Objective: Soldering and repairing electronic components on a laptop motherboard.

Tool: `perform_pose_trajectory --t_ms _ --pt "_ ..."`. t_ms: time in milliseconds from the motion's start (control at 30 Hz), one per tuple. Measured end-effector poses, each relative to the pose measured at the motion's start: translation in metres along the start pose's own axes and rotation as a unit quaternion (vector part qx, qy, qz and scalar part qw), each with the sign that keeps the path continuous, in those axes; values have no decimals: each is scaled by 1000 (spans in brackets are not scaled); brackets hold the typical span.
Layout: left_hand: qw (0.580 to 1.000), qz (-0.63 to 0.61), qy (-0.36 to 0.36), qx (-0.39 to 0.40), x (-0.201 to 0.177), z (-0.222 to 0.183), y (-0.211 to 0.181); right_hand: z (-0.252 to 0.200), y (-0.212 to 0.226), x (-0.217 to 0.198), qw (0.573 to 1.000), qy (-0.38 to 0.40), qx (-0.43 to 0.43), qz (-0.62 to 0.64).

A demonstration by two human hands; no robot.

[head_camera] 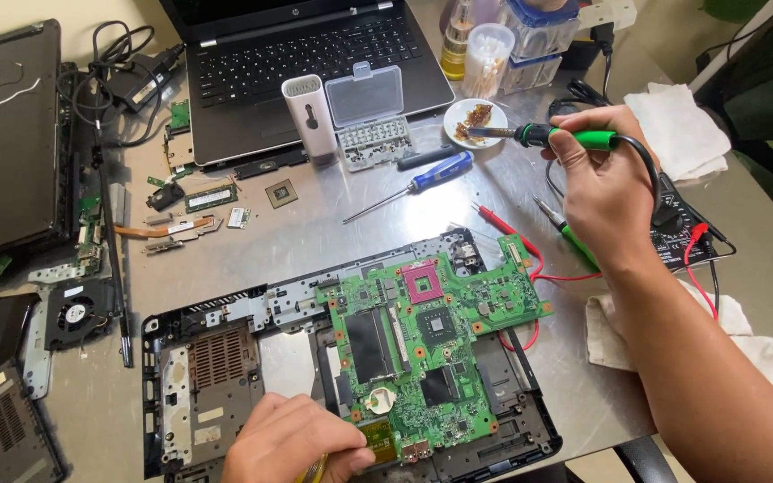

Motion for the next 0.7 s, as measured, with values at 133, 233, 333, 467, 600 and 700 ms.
perform_pose_trajectory --t_ms 133,233,333,467,600,700 --pt "998 -6 -8 -65 16 -19 21 0 -1 0 1000 2 5 -6" --pt "989 -5 -54 -141 16 -19 21 1 -3 0 1000 7 23 -3" --pt "982 -22 -9 -190 12 -12 14 0 -6 -1 1000 7 28 -1" --pt "984 -40 2 -172 6 -7 10 0 -10 -5 999 -46 -7 25" --pt "967 -115 14 -229 -3 1 -4 -2 -13 -19 981 -150 -97 75" --pt "974 -172 -8 -147 -6 10 -23 -7 -80 -43 943 -220 119 218"
Point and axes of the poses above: each hand's wrist, its own z-axis towards the middle knuckle, its own x-axis out of the palm, y = z × x, the point moved 1 cm from there along z, towards the middle knuckle, and after that the axes turned 5 degrees about -x, right-handed, at the moved point
